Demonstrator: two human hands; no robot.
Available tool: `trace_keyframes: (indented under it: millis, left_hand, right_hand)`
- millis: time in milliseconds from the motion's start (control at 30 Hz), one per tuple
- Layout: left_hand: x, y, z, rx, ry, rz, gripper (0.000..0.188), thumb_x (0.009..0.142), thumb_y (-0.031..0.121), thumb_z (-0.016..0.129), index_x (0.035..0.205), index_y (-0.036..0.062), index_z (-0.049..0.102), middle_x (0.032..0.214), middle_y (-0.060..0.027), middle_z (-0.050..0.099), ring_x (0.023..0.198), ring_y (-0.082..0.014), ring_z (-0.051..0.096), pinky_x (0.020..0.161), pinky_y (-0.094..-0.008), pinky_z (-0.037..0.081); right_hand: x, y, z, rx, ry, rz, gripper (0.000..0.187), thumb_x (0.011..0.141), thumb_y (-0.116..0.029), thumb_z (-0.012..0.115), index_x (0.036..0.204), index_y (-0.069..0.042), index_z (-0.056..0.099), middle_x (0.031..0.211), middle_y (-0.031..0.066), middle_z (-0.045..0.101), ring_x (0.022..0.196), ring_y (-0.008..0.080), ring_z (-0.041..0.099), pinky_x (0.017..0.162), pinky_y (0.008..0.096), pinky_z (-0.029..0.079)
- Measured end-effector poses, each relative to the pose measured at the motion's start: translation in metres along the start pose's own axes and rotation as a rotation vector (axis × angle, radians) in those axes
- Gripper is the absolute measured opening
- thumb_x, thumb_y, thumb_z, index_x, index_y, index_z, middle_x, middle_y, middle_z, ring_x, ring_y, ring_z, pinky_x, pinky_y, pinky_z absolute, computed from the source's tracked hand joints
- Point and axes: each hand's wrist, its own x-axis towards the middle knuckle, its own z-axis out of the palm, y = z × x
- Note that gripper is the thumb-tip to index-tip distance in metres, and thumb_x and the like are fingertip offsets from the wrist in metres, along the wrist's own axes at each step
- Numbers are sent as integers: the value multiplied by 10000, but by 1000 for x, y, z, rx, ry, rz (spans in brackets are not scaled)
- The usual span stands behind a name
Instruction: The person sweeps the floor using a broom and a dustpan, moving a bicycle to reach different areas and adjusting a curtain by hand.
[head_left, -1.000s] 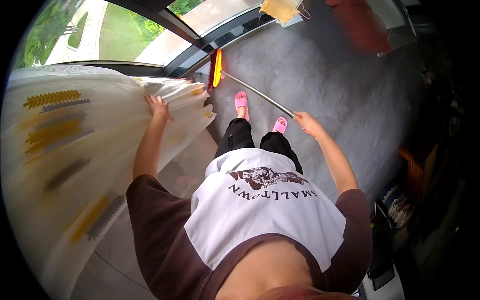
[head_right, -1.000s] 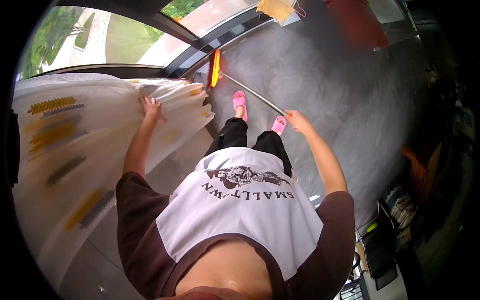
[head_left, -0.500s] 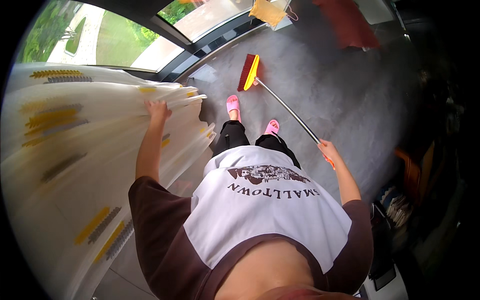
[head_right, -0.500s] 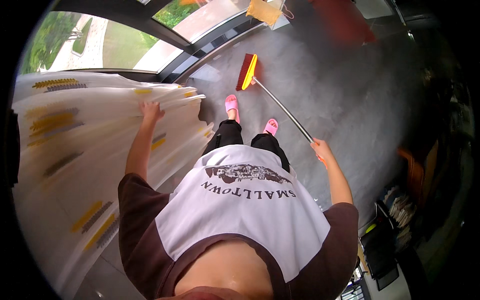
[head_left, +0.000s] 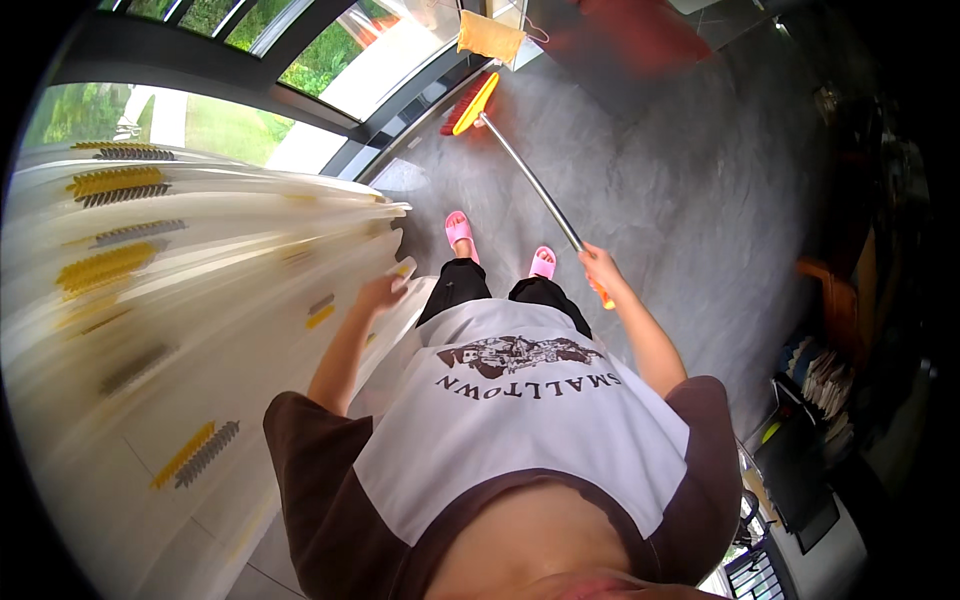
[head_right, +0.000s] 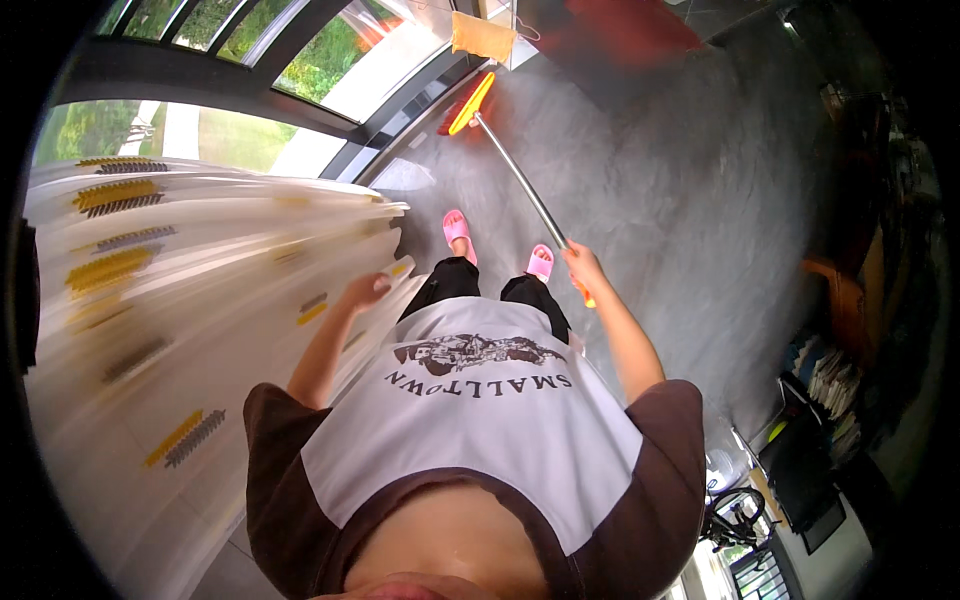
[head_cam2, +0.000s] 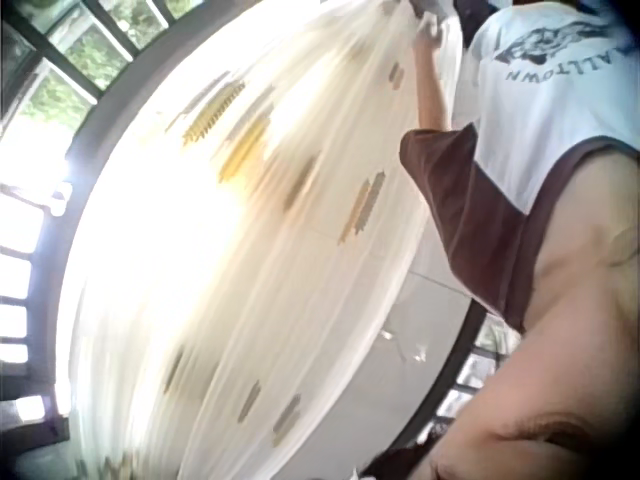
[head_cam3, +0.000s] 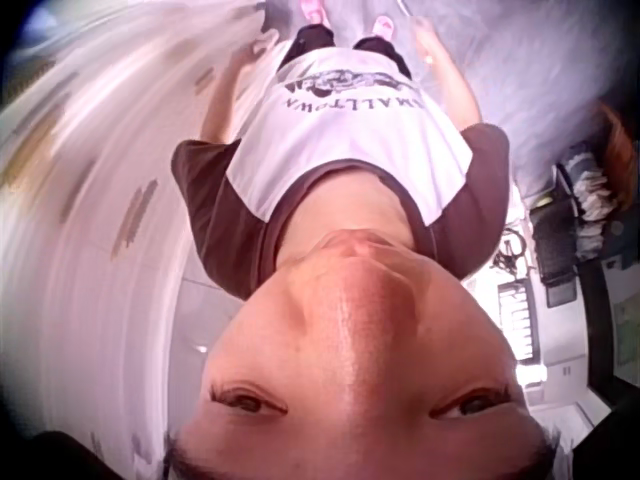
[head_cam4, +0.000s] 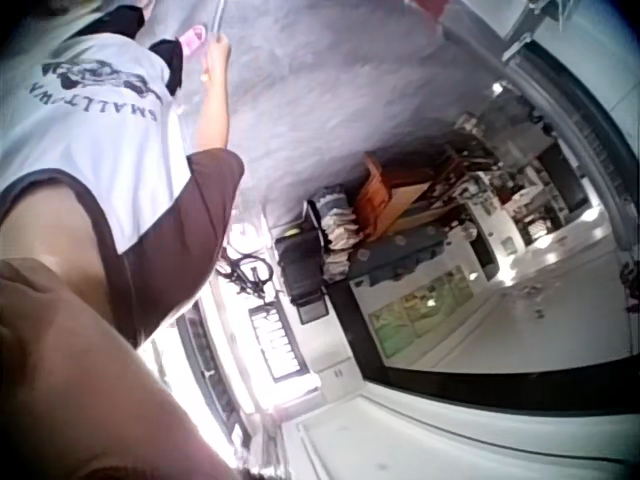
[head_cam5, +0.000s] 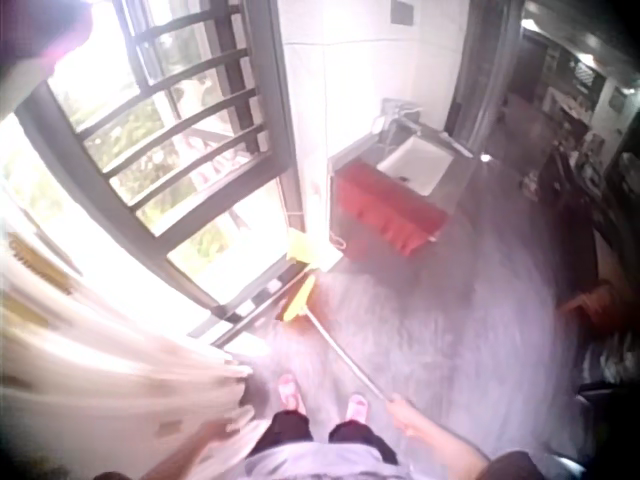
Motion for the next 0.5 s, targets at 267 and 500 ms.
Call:
trace_keyframes:
  millis: [267, 500]
  left_hand:
    - [-75, -62, 69, -208, -126, -227, 312, 693, 303, 507, 936, 107, 513, 891, -112, 545, 857, -257, 503, 715, -325, 395]
    - [-91, -82, 70, -366, -107, -203, 280, 701, 288, 510, 911, 103, 523, 846, -99, 557, 816, -225, 521, 689, -306, 399]
  right_hand:
    - [92, 1, 88, 267, 61, -63, 387, 743, -209, 460, 1109, -102, 397, 475, -3, 386, 348, 89, 386, 298, 227, 319]
    - [83, 16, 140, 214, 154, 93, 448, 739, -268, 459, 1150, -131, 346, 487, 23, 406, 362, 112, 407, 319, 241, 344]
